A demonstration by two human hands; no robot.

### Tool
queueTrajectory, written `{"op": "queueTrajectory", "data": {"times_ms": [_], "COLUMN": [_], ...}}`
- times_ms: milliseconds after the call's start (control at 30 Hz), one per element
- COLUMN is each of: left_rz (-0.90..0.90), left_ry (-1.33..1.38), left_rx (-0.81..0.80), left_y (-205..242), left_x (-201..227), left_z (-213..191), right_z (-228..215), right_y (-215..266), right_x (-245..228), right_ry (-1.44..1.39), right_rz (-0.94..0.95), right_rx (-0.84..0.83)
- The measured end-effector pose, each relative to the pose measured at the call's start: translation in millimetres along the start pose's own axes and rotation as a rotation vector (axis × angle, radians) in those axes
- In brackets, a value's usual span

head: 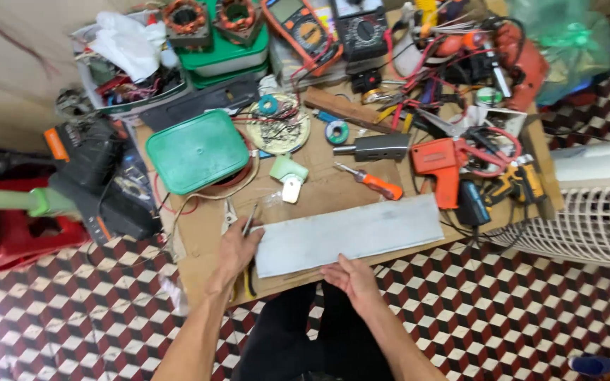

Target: Measuring and marking dimensions on a piece of sheet metal for repair or fabrication.

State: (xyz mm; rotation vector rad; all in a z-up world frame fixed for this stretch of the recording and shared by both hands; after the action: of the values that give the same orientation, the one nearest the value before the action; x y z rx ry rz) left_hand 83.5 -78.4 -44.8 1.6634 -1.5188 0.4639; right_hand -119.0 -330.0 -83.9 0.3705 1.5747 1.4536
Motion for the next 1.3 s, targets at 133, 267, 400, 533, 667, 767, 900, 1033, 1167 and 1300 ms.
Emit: {"op": "queueTrajectory", "data": {"times_ms": [133, 267, 400, 533, 667, 767, 900, 1033, 1167, 1300], "left_rz": [-0.065, -0.17, -0.084, 0.028, 0.1, -0.042, 0.091, 0.279, 0.289, 0.292], "left_ry": [0.059, -0.153, -0.198, -0.216, -0.072, -0.028, -0.008, 0.021, -0.002, 0.001], "left_rx": [0.019, -0.006, -0.059, -0.015, 0.136, 0.075, 0.106, 0.13, 0.148, 0.146], "left_y": [5.2, 36.4, 48.7, 47.3, 42.5, 46.2, 54.0, 57.4, 56.9, 56.0], "left_x": [22.9, 30.3, 14.7, 19.7, 5.4, -3.8, 4.1, -2.4, -14.8, -12.9], "left_z": [-29.4, -74.6, -73.9, -80.5, -98.1, -103.7, -113.4, -106.4, -103.6, -104.1], "right_z": [0.0, 2.1, -16.4, -37.1, -52.5, -54.7, -66.1, -73.2, -58.4, -51.0], "right_y": [-2.5, -3.2, 10.8, 22.9, 37.2, 48.9, 48.1, 32.7, 48.0, 48.7], "right_x": [-14.2, -6.0, -21.7, -38.3, -36.5, -32.4, -15.8, -3.1, -8.3, -12.4], "right_ry": [0.2, 0.126, 0.319, 0.61, 0.718, 0.85, 0.885, 0.945, 1.052, 1.061], "right_rz": [-0.074, -0.04, -0.05, -0.12, -0.133, -0.187, -0.141, -0.135, -0.185, -0.236], "right_rx": [0.018, 0.048, 0.196, 0.183, 0.144, 0.091, 0.137, 0.092, 0.133, 0.112]}}
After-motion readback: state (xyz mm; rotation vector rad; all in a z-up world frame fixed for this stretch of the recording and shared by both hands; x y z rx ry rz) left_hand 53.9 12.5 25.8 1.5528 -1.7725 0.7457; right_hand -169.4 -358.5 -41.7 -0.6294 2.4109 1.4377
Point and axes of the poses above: each hand's wrist, its own y-axis away from the middle knuckle, its own z-axis out of the palm, x = y × z, the point moved 8 cm from there along -y, towards the middle knuckle, and after that the axes turned 10 degrees about x, right-handed, at the moved point
